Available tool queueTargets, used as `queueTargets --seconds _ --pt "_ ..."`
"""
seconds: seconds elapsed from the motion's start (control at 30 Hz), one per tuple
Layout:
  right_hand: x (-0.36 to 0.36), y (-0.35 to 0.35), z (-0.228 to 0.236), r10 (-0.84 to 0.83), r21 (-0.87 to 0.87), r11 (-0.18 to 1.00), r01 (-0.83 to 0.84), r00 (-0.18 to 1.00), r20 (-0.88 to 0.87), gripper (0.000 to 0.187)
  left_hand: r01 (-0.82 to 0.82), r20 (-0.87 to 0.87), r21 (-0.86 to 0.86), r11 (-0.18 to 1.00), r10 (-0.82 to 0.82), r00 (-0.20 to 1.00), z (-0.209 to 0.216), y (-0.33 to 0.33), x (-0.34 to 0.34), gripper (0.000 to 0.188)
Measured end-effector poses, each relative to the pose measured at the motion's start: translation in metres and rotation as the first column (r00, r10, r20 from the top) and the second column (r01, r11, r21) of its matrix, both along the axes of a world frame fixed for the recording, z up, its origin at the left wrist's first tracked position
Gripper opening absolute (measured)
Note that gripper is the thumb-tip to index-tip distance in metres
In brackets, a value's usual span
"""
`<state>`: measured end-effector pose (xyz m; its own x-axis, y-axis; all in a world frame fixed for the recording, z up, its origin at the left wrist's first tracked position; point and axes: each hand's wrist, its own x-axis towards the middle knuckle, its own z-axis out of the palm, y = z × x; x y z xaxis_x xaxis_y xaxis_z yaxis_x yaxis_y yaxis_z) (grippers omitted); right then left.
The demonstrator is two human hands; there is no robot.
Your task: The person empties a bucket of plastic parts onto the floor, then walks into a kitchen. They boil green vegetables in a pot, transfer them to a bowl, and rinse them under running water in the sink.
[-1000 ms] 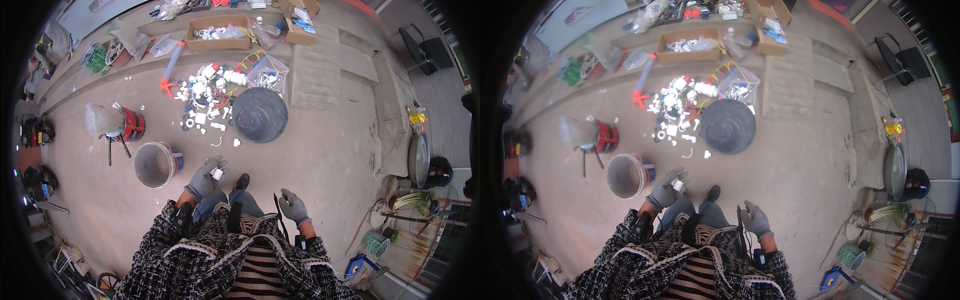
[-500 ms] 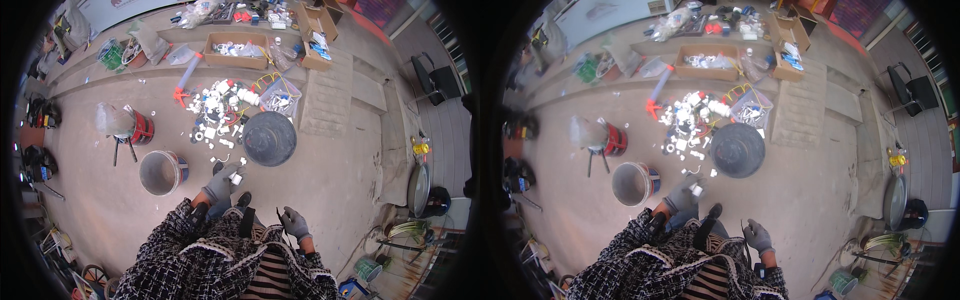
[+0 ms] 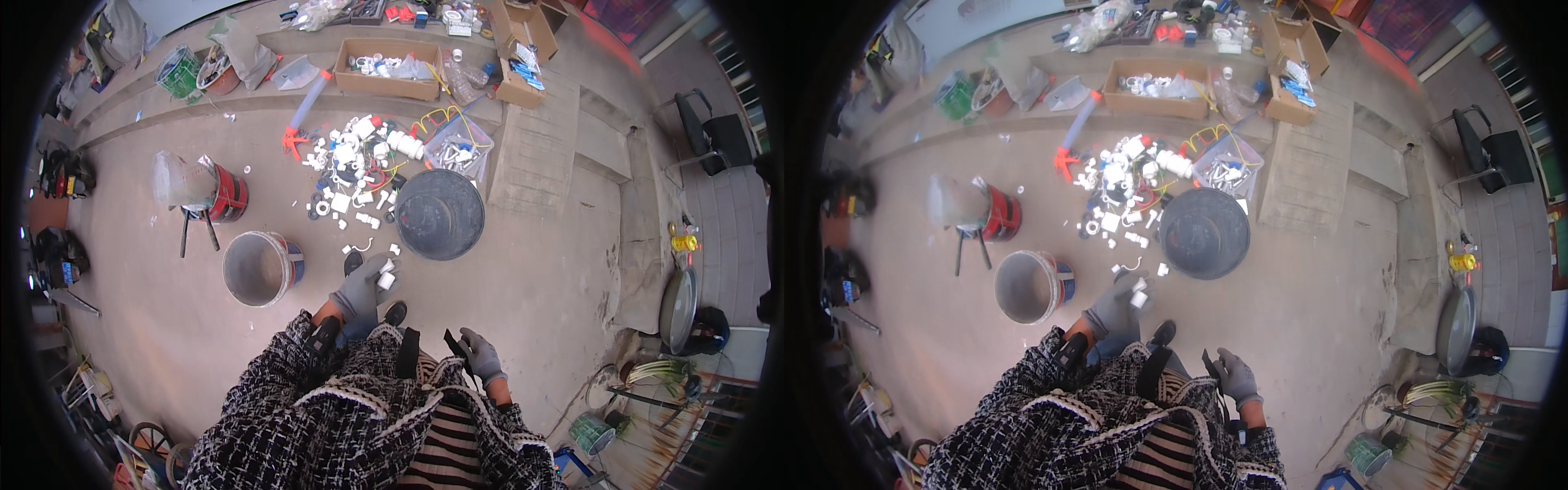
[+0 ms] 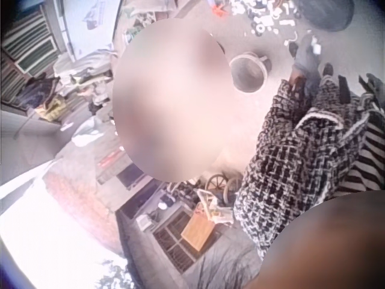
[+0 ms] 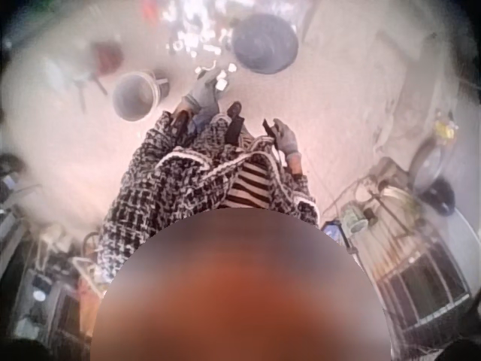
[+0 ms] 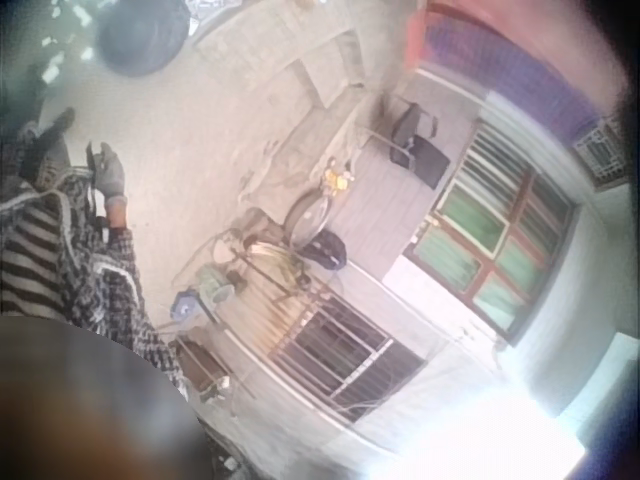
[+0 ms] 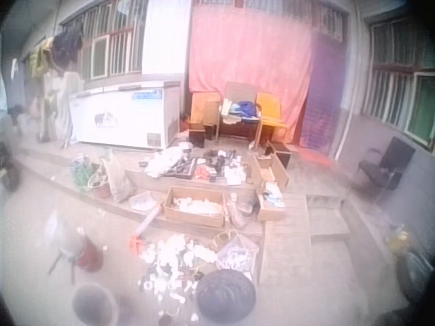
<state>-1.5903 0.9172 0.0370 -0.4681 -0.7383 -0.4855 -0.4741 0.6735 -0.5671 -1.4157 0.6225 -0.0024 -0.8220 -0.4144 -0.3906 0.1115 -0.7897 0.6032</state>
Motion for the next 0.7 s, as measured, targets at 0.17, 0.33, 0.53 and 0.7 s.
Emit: queueTargets --seconds 0.17,0.33,0.53,0.7 --pt "0.002 0.004 -0.003 -0.011 0.010 1.000 0.011 1.000 0.016 0.037 -0.030 0.027 0.318 0.948 0.022 0.999 0.011 0.002 0.001 0.042" --pt "0.001 0.005 -0.003 0.001 0.037 0.999 -0.002 1.000 0.027 0.037 -0.015 0.044 0.215 0.977 0.005 0.999 0.011 0.007 0.003 0.043" --pt "0.001 0.005 -0.005 0.044 0.032 0.998 -0.044 0.999 0.019 0.037 -0.098 0.113 0.340 0.935 0.063 0.992 0.004 0.009 0.003 0.042" --pt "0.001 0.005 -0.008 0.047 0.042 0.998 -0.049 0.998 0.030 0.037 -0.089 0.105 0.323 0.942 0.058 0.993 0.004 0.008 0.004 0.040"
